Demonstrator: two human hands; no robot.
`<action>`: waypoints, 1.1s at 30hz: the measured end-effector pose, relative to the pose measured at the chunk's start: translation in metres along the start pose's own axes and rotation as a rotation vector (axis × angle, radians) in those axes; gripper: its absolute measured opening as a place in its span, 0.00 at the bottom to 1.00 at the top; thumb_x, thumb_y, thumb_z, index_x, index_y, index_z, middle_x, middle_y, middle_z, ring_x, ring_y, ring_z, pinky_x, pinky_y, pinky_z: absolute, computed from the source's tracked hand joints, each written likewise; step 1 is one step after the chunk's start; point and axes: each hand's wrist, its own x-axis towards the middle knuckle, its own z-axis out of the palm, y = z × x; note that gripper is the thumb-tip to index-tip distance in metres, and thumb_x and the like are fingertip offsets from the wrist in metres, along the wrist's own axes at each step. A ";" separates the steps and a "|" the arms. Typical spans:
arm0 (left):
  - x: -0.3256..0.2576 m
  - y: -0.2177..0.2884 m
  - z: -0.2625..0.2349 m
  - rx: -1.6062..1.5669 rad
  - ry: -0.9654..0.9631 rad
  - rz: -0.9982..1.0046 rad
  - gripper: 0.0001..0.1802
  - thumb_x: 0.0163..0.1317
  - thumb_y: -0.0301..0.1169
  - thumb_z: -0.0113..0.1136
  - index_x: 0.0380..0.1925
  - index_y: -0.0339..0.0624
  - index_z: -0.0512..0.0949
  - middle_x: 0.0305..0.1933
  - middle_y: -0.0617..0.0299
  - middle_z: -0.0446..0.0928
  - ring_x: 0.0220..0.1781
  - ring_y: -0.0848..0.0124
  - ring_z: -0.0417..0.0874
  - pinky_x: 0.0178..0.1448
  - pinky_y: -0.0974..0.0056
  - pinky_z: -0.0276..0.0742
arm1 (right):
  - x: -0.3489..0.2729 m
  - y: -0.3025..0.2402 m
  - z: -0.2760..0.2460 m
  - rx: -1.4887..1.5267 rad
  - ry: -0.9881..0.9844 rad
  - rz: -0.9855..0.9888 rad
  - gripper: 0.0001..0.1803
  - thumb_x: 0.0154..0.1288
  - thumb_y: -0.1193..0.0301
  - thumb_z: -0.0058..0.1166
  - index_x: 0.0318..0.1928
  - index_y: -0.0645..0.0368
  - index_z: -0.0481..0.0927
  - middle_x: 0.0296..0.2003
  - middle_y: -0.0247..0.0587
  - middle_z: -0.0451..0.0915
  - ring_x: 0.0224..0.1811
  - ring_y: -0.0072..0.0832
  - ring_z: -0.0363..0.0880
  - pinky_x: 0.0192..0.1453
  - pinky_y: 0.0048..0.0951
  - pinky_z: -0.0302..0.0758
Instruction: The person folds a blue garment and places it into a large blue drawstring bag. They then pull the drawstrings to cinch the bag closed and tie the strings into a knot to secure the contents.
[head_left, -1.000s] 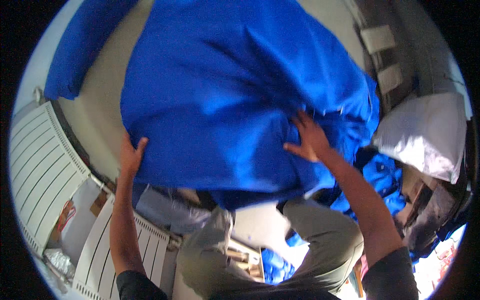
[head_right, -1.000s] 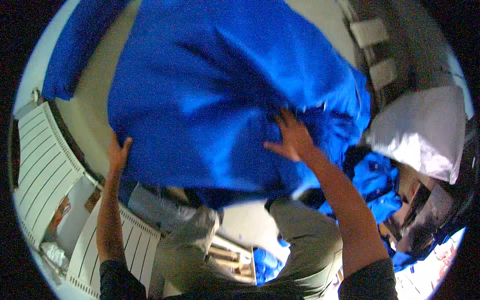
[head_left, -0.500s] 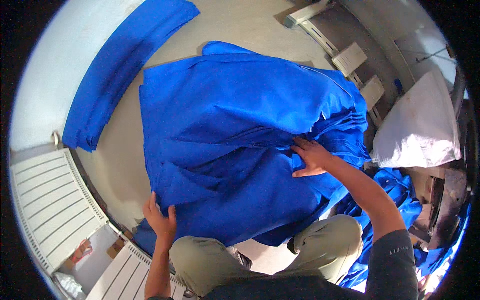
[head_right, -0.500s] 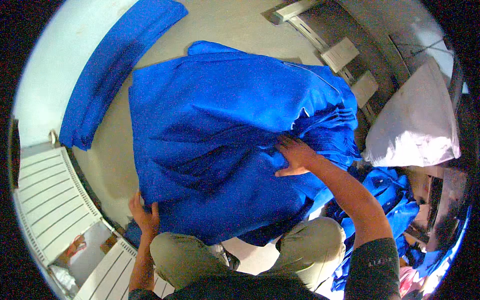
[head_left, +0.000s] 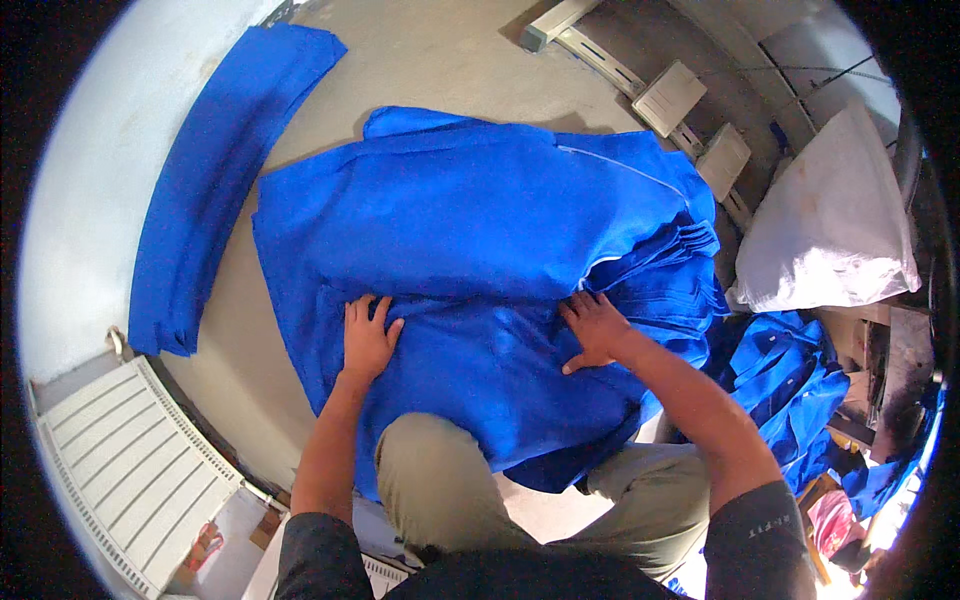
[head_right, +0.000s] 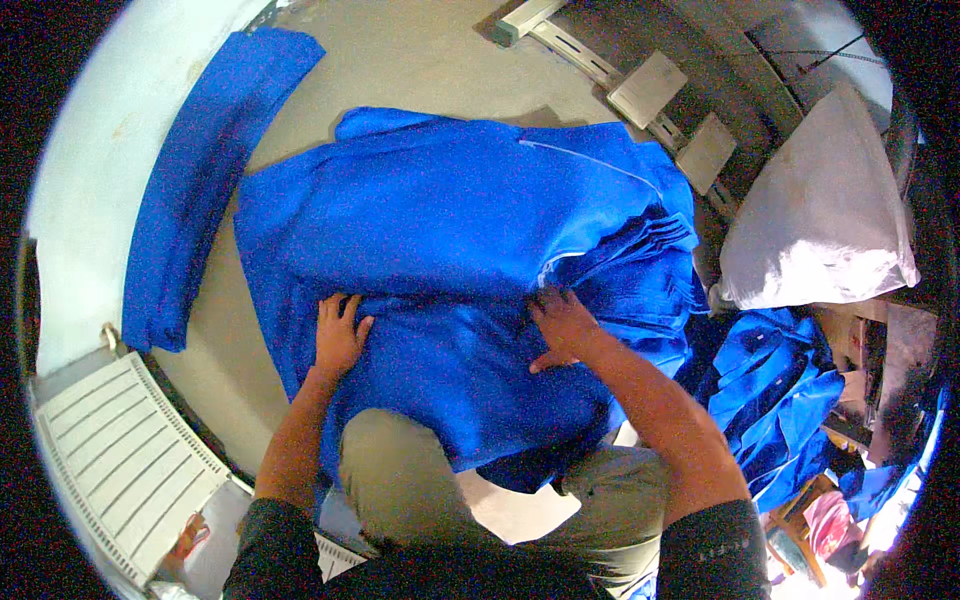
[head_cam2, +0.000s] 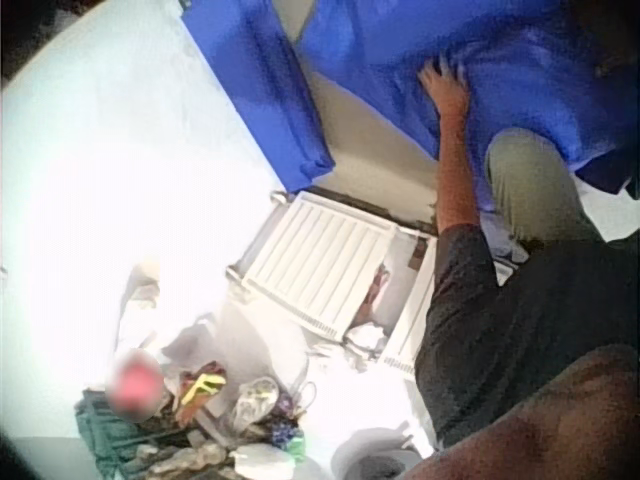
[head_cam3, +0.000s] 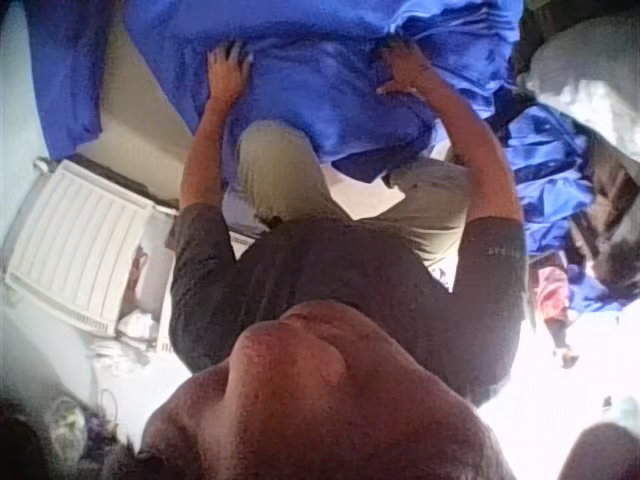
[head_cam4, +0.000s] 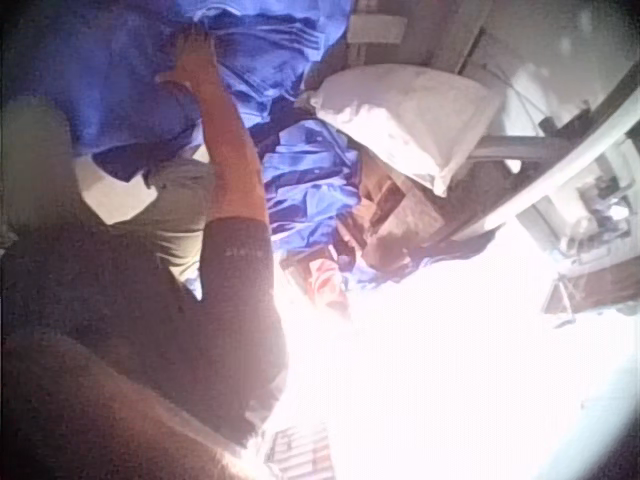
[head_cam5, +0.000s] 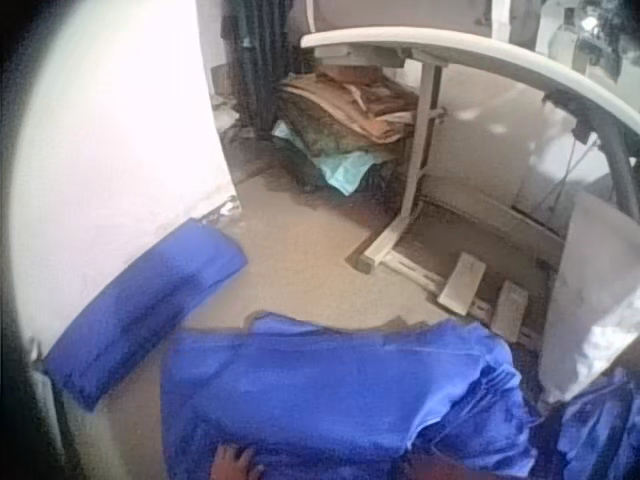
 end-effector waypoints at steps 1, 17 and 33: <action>0.000 -0.002 0.003 -0.007 -0.003 0.001 0.28 0.68 0.43 0.64 0.64 0.41 0.75 0.65 0.41 0.70 0.68 0.40 0.68 0.77 0.33 0.57 | 0.000 -0.002 0.006 -0.011 0.052 0.014 0.68 0.47 0.28 0.66 0.76 0.65 0.60 0.77 0.64 0.57 0.81 0.56 0.53 0.82 0.59 0.52; -0.019 -0.006 -0.025 0.043 -0.239 -0.312 0.31 0.58 0.35 0.64 0.62 0.38 0.74 0.59 0.40 0.73 0.65 0.39 0.71 0.75 0.40 0.65 | 0.009 -0.019 -0.004 0.024 -0.033 0.169 0.52 0.51 0.42 0.72 0.70 0.60 0.70 0.75 0.55 0.64 0.80 0.48 0.56 0.80 0.53 0.56; 0.360 0.021 -0.082 -0.001 -0.016 0.416 0.25 0.64 0.28 0.62 0.61 0.34 0.76 0.63 0.45 0.77 0.67 0.49 0.75 0.73 0.50 0.69 | 0.000 -0.125 -0.095 0.759 0.475 0.375 0.15 0.65 0.65 0.63 0.48 0.60 0.84 0.47 0.51 0.86 0.50 0.47 0.85 0.55 0.46 0.81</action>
